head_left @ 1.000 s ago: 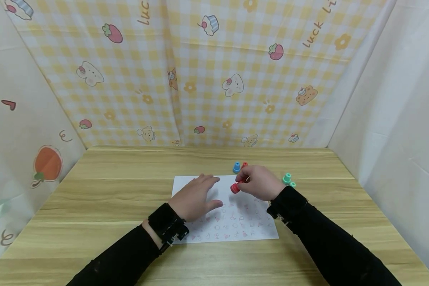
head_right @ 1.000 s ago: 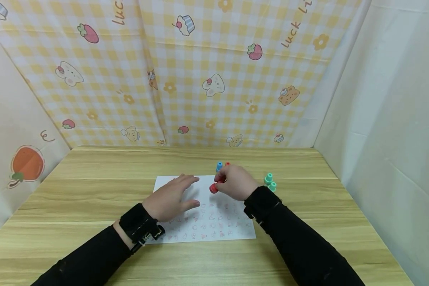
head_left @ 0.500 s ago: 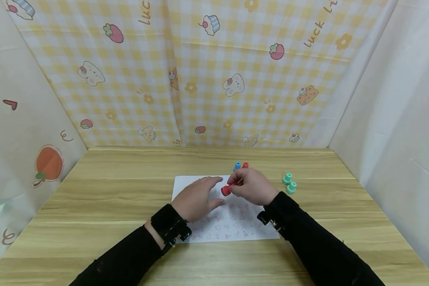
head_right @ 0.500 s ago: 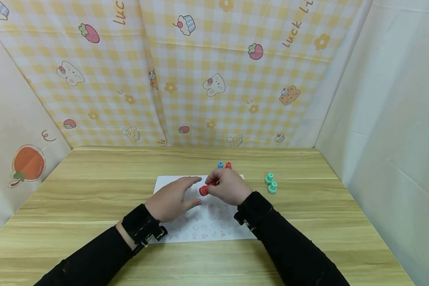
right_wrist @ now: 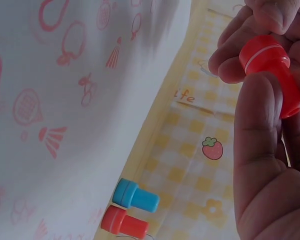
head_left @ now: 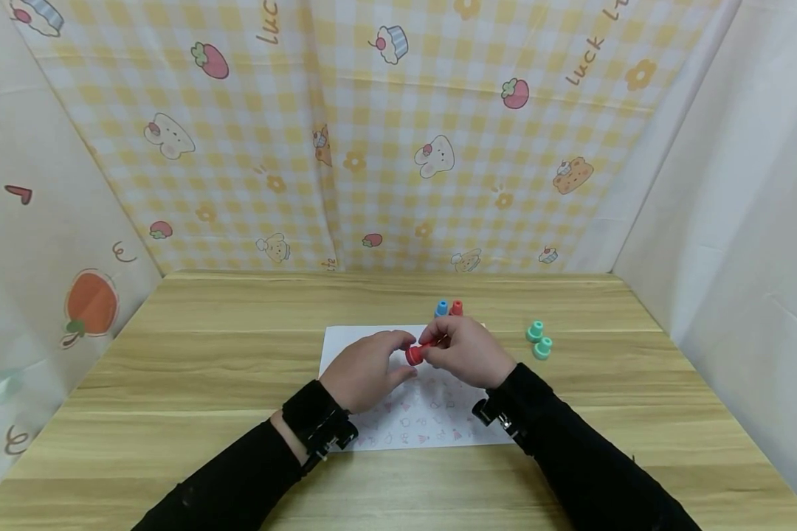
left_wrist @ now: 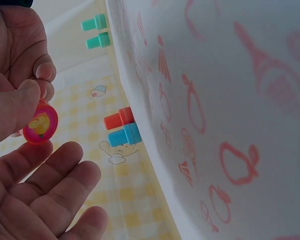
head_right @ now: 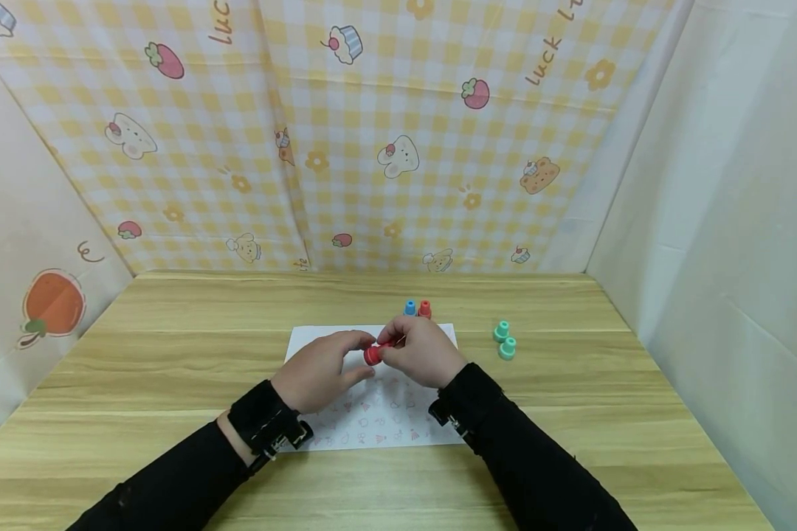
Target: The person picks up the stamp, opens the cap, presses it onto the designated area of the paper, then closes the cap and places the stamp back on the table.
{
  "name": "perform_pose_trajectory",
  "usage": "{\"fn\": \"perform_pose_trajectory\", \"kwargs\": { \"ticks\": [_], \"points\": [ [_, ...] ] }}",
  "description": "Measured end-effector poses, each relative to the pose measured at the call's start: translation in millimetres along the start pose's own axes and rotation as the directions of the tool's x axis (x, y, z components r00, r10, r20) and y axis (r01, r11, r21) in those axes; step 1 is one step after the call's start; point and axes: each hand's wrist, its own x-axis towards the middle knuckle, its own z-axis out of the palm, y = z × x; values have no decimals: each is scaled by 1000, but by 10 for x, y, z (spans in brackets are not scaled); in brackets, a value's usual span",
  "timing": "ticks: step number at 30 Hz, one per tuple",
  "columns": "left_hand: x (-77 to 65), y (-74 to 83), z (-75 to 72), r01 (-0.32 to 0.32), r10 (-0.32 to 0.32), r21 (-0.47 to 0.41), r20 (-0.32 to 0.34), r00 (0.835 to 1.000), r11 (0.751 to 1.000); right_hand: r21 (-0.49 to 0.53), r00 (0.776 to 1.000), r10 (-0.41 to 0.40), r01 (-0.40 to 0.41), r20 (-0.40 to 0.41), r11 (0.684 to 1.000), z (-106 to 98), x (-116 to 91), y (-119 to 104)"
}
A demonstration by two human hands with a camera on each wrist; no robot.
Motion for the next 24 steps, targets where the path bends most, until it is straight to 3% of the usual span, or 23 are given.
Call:
{"fn": "perform_pose_trajectory", "kwargs": {
  "ticks": [17,24],
  "points": [
    [-12,-1,2,0,-2,-57,-33,999,998,85,1000,-24,23,5,996,59,-37,20],
    [-22,0,8,-23,17,-83,-69,997,996,121,999,18,-22,35,992,100,-54,38]
  ]
}}
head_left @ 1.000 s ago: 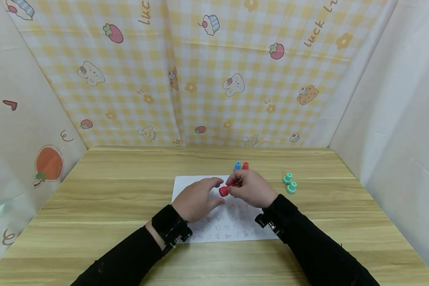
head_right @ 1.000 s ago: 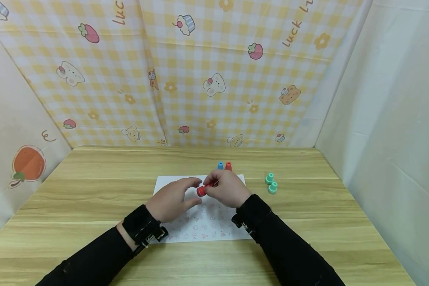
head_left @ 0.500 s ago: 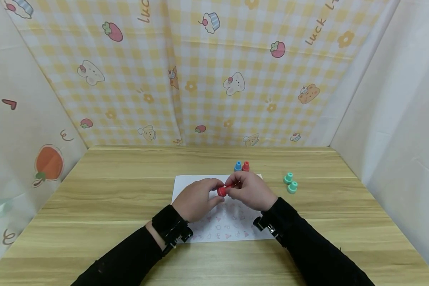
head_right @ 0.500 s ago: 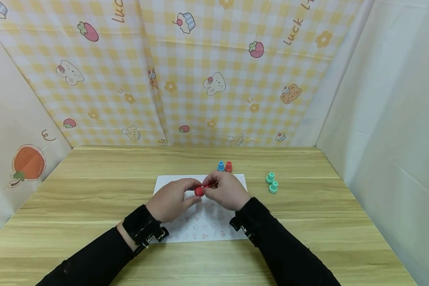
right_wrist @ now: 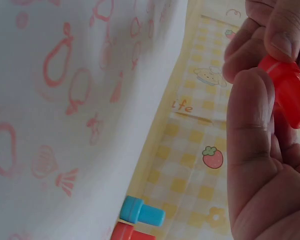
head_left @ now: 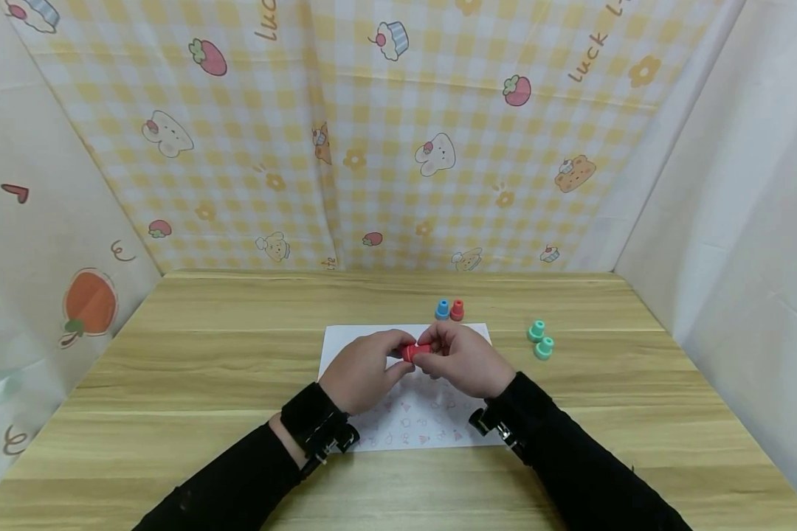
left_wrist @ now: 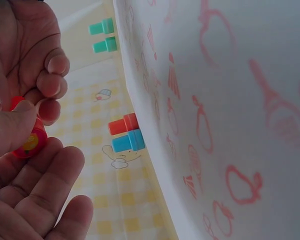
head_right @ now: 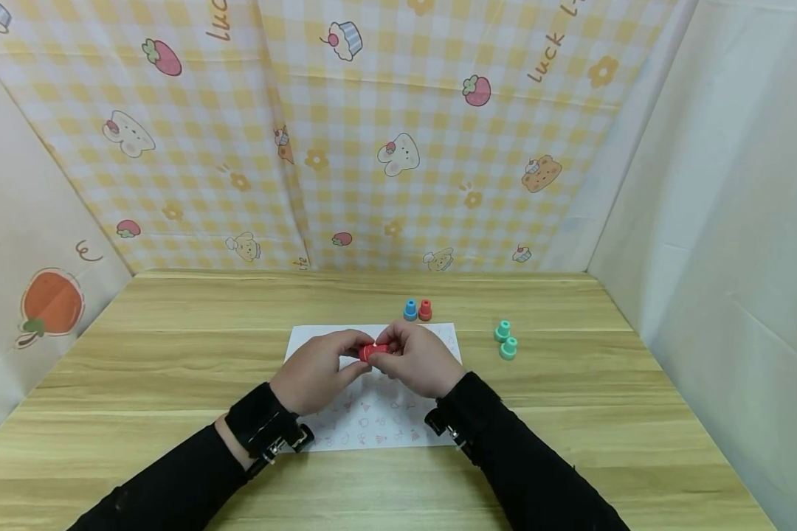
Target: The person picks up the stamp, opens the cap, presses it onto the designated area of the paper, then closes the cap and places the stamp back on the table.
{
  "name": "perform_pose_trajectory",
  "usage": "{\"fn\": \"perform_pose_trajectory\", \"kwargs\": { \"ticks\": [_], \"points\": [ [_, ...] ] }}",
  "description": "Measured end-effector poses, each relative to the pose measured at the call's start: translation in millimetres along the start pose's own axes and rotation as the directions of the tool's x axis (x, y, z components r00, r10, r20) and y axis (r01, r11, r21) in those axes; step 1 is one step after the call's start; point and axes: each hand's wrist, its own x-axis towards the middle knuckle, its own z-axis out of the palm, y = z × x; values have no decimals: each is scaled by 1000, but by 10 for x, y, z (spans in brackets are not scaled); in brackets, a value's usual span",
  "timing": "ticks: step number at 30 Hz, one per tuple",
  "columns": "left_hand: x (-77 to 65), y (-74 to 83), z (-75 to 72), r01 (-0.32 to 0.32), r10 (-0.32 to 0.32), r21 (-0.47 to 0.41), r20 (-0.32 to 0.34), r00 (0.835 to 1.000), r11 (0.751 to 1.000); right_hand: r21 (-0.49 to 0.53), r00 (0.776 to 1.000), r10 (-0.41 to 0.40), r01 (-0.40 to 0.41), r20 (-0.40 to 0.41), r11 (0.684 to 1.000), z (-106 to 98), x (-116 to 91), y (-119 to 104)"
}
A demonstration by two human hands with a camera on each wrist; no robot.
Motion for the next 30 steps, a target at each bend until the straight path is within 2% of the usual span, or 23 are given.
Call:
{"fn": "perform_pose_trajectory", "kwargs": {
  "ticks": [9,21,30],
  "points": [
    [-26,-5,0,-4,3,-31,-28,1000,1000,-10,1000,2,-2,18,1000,76,-15,13],
    [-48,-55,32,1,-8,-148,-40,999,989,-2,1000,-24,24,7,1000,109,-18,34],
    [-42,-74,28,12,-24,-198,-56,998,980,9,999,-50,50,13,999,110,-14,53]
  ]
}}
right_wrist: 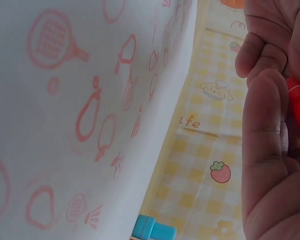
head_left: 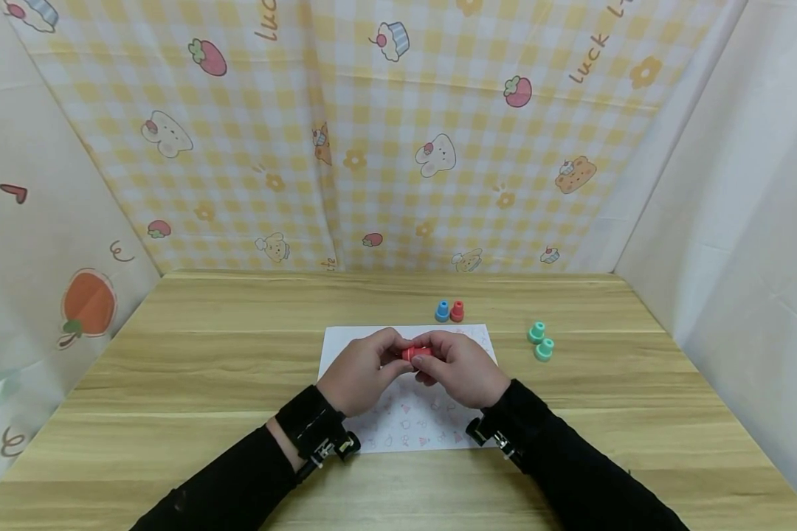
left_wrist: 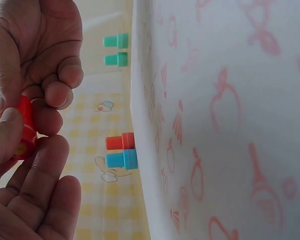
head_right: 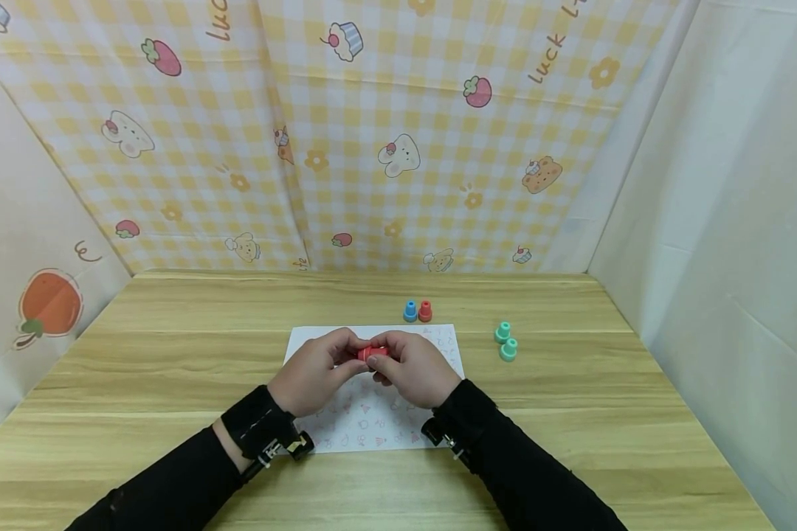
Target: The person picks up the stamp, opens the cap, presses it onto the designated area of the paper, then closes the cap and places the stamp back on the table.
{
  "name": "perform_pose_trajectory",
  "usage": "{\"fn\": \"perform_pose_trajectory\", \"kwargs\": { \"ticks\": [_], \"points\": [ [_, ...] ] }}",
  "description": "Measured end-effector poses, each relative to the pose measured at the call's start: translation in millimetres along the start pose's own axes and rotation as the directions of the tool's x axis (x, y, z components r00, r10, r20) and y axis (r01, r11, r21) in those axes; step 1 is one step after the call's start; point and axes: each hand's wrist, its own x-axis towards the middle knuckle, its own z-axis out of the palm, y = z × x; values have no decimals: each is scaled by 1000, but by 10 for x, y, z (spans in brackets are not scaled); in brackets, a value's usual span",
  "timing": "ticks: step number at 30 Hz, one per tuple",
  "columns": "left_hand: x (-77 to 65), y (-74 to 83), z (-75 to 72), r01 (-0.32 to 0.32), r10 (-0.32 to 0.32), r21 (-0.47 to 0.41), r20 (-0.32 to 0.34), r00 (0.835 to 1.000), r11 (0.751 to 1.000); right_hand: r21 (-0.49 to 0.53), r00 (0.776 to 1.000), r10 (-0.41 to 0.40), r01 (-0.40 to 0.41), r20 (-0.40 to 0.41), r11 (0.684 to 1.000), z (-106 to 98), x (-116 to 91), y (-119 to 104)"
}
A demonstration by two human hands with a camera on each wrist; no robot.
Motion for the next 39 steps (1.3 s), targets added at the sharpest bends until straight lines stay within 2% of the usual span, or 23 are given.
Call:
{"fn": "perform_pose_trajectory", "kwargs": {
  "ticks": [10,16,28,39],
  "points": [
    [4,-5,-5,21,-21,-38,4,1000,999,38,1000,-18,17,17,999,-5,-12,-17],
    [-1,0,-9,12,-12,-42,-1,1000,999,65,998,-45,43,35,997,-22,-11,11],
    [0,11,-21,9,-9,-84,-4,1000,996,108,999,-12,7,47,994,-40,-17,-20],
    [-4,18,-25,4,-5,-89,-12,1000,996,90,999,-19,17,27,996,-44,-3,2]
  ]
}}
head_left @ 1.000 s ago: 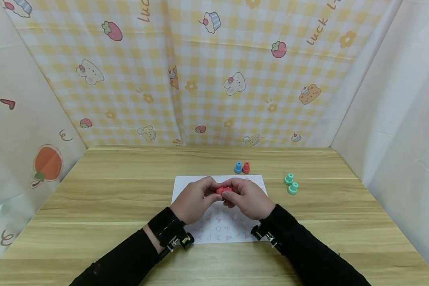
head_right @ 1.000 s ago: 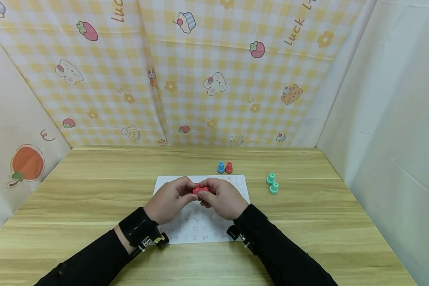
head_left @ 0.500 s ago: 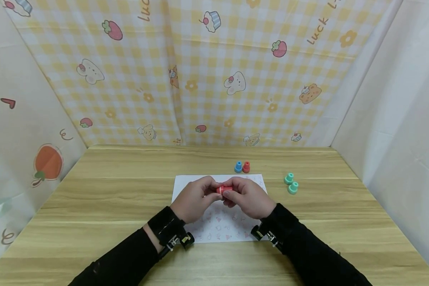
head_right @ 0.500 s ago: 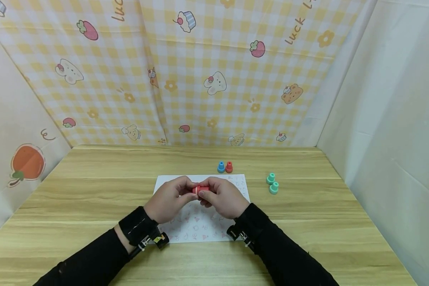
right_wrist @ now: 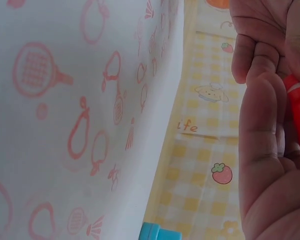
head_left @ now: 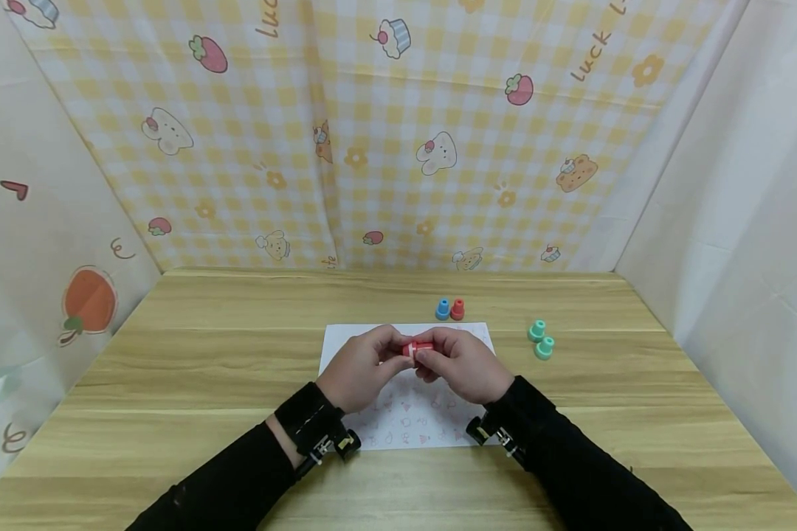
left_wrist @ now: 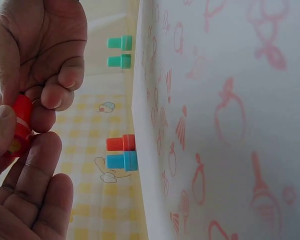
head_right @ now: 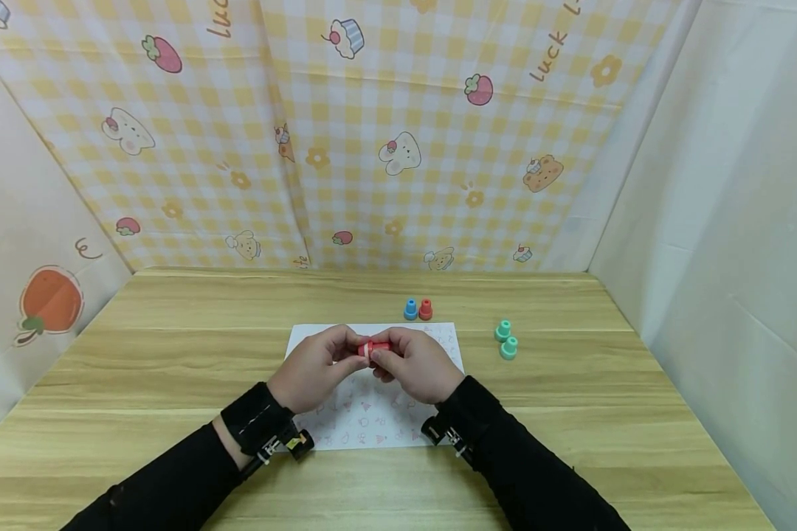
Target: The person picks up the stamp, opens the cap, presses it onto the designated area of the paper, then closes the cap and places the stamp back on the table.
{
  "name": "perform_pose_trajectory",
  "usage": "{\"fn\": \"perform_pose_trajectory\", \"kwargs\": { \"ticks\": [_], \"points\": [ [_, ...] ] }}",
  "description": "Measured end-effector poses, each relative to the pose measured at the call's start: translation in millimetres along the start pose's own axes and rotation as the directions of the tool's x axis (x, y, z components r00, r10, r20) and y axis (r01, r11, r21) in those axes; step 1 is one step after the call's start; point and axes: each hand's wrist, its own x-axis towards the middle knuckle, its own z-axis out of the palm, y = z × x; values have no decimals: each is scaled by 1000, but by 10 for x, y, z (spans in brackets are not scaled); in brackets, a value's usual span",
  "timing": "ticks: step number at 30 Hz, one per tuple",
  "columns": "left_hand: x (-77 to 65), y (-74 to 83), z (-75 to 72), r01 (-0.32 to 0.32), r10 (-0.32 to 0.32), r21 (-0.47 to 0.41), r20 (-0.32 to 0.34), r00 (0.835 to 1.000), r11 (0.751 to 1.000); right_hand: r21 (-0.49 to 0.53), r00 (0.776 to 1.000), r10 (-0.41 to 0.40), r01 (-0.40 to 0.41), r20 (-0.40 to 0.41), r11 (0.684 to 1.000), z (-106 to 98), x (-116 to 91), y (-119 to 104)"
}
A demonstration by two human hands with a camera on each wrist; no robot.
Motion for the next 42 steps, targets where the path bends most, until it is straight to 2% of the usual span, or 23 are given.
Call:
{"fn": "perform_pose_trajectory", "kwargs": {
  "ticks": [5,12,16,23,27,31,37,42],
  "points": [
    [5,-11,-2,-3,4,19,-21,1000,1000,5,1000,-16,16,-23,1000,-30,7,24],
    [5,-16,-5,7,-4,54,-51,999,999,152,998,61,-58,-21,987,-126,21,35],
    [-3,-31,-13,13,-8,76,-57,998,997,158,996,89,-86,-13,984,-165,28,33],
    [-11,-37,-33,-8,16,131,-61,998,991,134,997,79,-75,-25,988,-285,21,46],
    [-7,-41,-49,-11,19,143,-54,998,990,63,994,84,-80,-68,995,-393,17,36],
    [11,-41,-40,-15,22,143,-44,999,990,-62,983,110,-121,-149,991,-539,-4,18],
    [4,-44,-44,4,2,138,-40,999,990,-257,962,135,-197,-238,946,-714,25,-27],
    [4,-49,-39,8,-2,143,-43,999,990,-366,958,128,-218,-256,904,-775,92,-7]
  ]
}}
